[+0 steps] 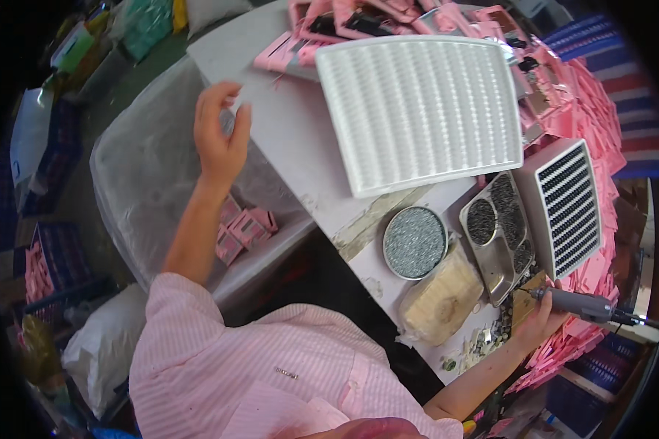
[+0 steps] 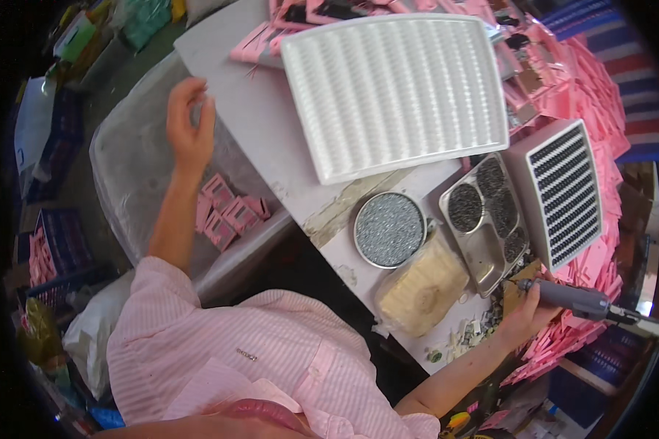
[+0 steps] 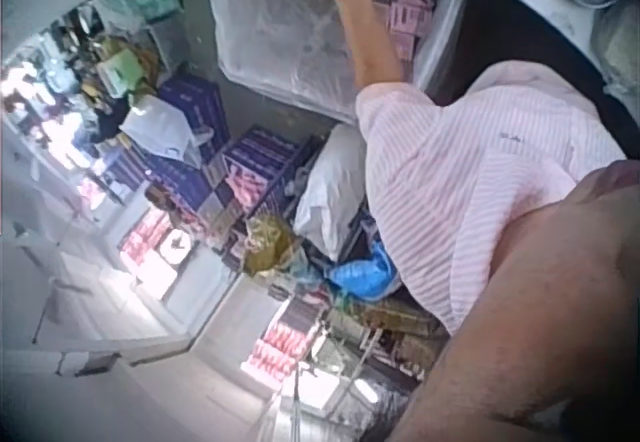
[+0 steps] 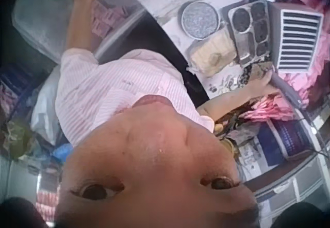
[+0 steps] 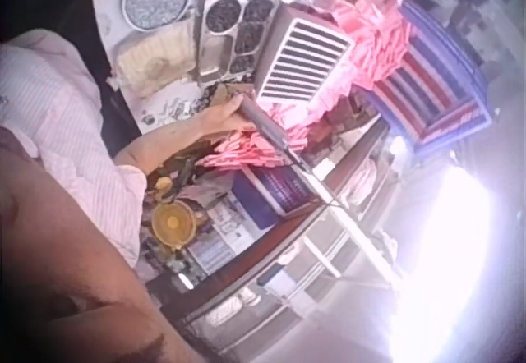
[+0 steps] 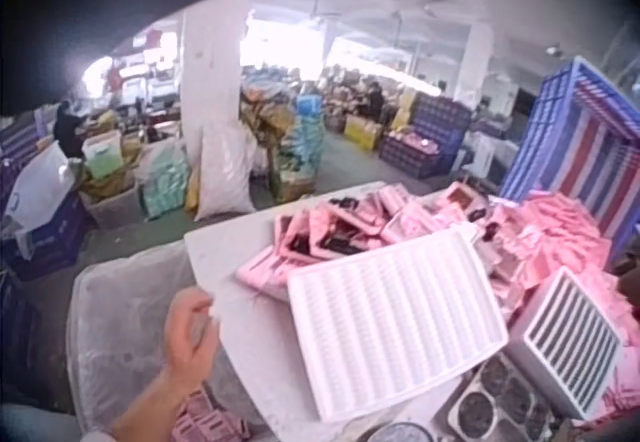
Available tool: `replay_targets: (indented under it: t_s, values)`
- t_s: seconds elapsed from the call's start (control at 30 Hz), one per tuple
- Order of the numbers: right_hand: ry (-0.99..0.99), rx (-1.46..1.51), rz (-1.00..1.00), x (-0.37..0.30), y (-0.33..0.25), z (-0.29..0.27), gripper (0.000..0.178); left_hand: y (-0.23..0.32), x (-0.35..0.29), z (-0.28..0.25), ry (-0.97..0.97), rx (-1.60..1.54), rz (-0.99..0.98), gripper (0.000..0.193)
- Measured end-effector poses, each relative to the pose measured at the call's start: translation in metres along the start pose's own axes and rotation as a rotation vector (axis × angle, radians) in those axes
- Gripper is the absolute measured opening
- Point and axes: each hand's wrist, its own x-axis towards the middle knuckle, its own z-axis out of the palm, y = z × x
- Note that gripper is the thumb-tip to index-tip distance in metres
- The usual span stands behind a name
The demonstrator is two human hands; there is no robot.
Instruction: Assembling and soldering electronic components inside a pink plastic toy housing.
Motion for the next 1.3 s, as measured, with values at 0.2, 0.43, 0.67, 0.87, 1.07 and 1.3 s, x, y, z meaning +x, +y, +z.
replay_targets:
  t_s: [0.2, 0.43, 0.67, 0.87, 1.07, 1.3]
  values:
    - [-0.030, -0.001, -0.036, -0.004, 0.002, -0.002, 0.054, -0.021, 0.163, 0.134, -0.500, -0.074, -0.648, 0.060]
    - [0.024, 0.033, -0.027, -0.017, 0.003, -0.018, 0.060, -0.041, 0.187, 0.212, -0.560, 0.007, -0.801, 0.083]
    - [0.012, 0.134, -0.030, -0.021, 0.020, -0.031, 0.054, -0.089, 0.218, 0.178, 0.089, -0.153, -0.548, 0.076]
    - [0.256, -0.496, -0.355, -0.037, -0.003, -0.048, 0.060, 0.022, 0.232, 0.076, 0.223, -0.258, -0.186, 0.039]
    - [-0.209, 0.409, 0.326, -0.072, -0.005, -0.048, 0.040, 0.192, 0.182, 0.051, -0.517, -0.839, 0.066, 0.045]
    - [-0.578, 1.044, 0.861, -0.108, -0.010, 0.018, 0.064, 0.300, 0.004, 0.175, -1.731, -0.965, -0.088, 0.045]
